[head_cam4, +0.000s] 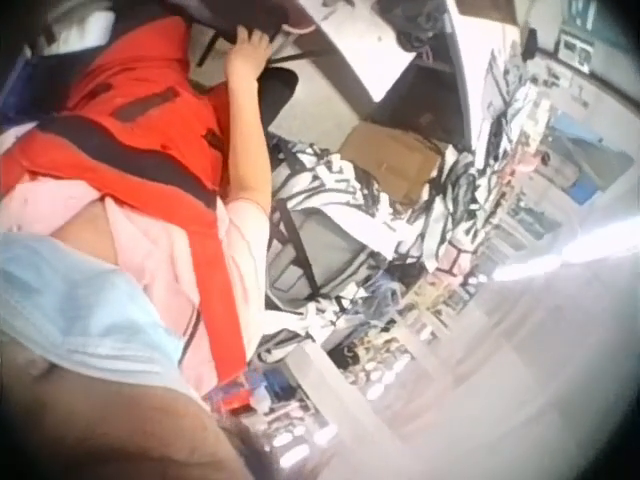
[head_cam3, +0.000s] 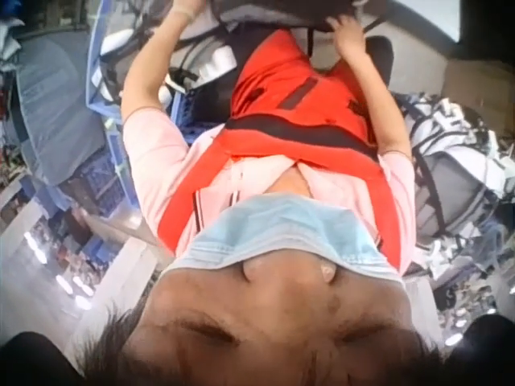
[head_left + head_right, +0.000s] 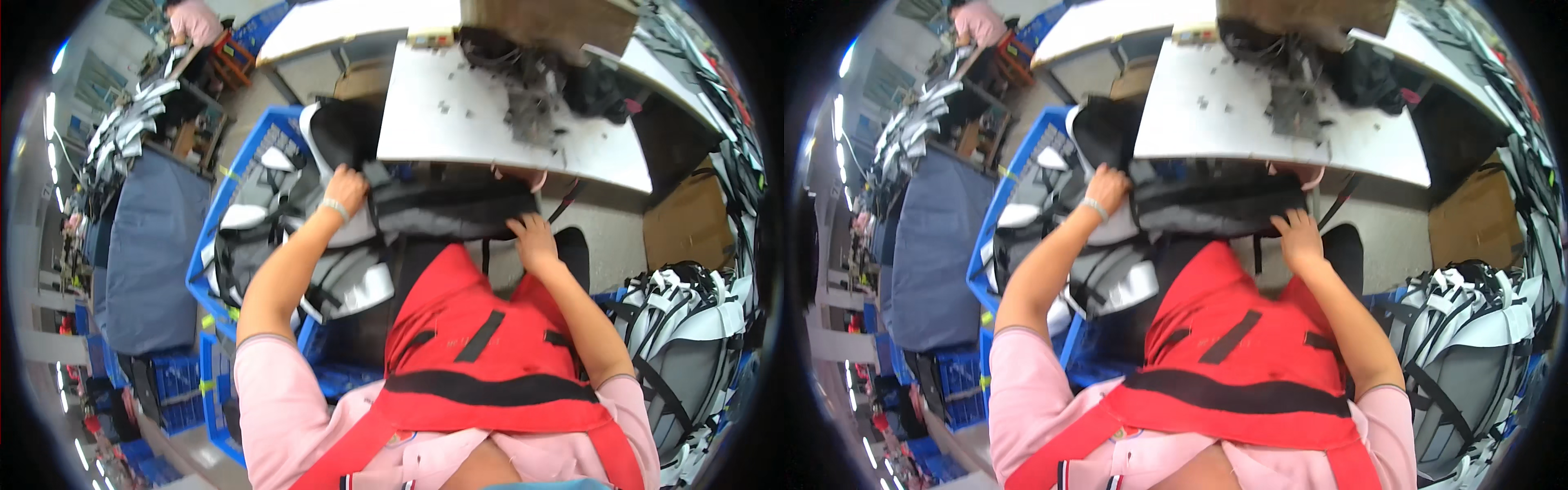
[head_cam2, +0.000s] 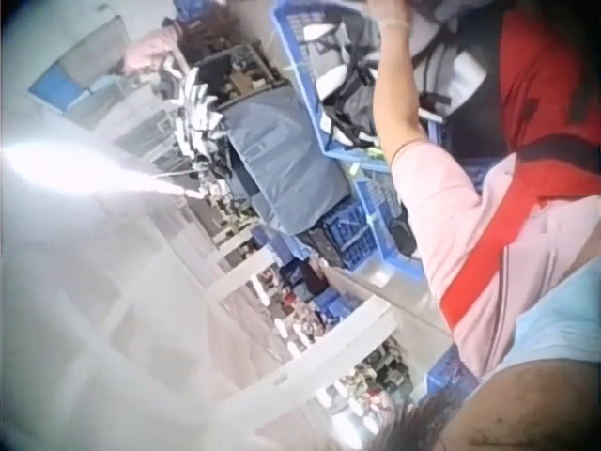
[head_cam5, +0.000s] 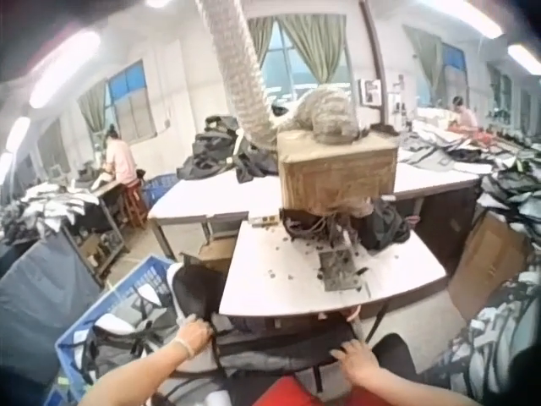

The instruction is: Sewing fabric components for bags or backpacks using an industrial sewing machine.

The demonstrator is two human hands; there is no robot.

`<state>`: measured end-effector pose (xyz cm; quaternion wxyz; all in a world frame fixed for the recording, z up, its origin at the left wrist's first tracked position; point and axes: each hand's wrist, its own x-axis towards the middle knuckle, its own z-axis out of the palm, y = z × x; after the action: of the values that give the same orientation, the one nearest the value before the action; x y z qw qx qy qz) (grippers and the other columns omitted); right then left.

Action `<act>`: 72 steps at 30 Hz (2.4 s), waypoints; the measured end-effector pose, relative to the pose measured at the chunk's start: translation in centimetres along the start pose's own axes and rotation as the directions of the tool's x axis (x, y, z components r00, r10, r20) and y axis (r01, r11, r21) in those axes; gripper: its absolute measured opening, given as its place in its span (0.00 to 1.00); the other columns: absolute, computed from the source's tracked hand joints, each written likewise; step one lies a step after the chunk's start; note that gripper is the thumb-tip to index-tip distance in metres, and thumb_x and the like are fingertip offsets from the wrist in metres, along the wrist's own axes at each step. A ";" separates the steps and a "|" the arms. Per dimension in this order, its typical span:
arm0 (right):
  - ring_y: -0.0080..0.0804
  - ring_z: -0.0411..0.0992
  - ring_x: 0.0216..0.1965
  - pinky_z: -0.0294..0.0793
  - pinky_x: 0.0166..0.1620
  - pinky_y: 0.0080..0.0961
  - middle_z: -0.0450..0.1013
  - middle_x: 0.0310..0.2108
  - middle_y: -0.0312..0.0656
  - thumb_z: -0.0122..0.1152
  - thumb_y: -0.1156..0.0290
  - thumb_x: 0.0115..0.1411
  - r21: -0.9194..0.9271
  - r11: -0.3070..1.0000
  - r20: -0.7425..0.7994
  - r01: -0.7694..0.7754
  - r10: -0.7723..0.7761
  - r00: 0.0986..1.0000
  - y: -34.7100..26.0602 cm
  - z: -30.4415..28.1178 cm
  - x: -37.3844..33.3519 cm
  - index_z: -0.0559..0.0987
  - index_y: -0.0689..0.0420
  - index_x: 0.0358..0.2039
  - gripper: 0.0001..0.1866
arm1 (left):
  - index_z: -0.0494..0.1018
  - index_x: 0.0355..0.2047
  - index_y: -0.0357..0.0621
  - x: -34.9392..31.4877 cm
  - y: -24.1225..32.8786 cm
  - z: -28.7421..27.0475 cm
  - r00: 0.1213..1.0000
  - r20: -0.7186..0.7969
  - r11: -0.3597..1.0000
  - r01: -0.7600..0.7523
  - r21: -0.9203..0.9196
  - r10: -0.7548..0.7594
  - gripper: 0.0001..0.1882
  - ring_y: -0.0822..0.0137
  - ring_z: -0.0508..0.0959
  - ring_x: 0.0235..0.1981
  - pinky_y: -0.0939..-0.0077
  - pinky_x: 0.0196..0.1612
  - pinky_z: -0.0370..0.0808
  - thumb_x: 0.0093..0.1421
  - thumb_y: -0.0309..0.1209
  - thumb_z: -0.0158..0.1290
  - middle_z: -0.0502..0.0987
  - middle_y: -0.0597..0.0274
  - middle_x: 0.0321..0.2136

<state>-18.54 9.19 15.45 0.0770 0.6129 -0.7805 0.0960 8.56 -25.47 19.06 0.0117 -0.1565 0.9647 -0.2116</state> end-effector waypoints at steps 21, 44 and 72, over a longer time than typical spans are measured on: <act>0.41 0.77 0.39 0.74 0.43 0.28 0.77 0.36 0.47 0.58 0.72 0.59 0.922 0.386 0.195 -0.037 -0.379 0.905 -2.0 -26.9 -1.7 0.77 0.61 0.43 0.12 | 0.78 0.29 0.35 -1.4 14.8 -32.8 0.959 -0.025 -0.291 0.061 -0.955 0.282 0.08 0.77 0.73 0.28 0.81 0.30 0.68 0.55 0.28 0.62 0.75 0.64 0.24; 0.21 0.69 0.35 0.68 0.42 0.19 0.74 0.33 0.36 0.60 0.58 0.59 0.890 0.282 0.300 -0.358 0.231 0.926 10.2 -18.5 9.9 0.78 0.65 0.39 0.20 | 0.79 0.37 0.32 19.1 13.3 -22.9 0.994 0.106 -0.048 0.106 -0.993 0.004 0.12 0.74 0.76 0.32 0.80 0.38 0.73 0.57 0.30 0.57 0.80 0.62 0.30; 0.23 0.74 0.39 0.72 0.43 0.21 0.76 0.39 0.37 0.58 0.58 0.62 0.918 0.155 0.274 -0.364 0.415 0.868 19.8 -17.8 15.1 0.79 0.57 0.46 0.18 | 0.77 0.40 0.29 24.3 8.2 -19.6 0.933 0.217 -0.462 0.063 -0.884 -0.287 0.13 0.73 0.78 0.31 0.81 0.35 0.74 0.59 0.27 0.56 0.80 0.58 0.32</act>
<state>-41.28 3.91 35.24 -0.3158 0.3094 -0.6910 0.5719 -18.76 -17.95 34.55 -0.2257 -0.2407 0.6473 0.6871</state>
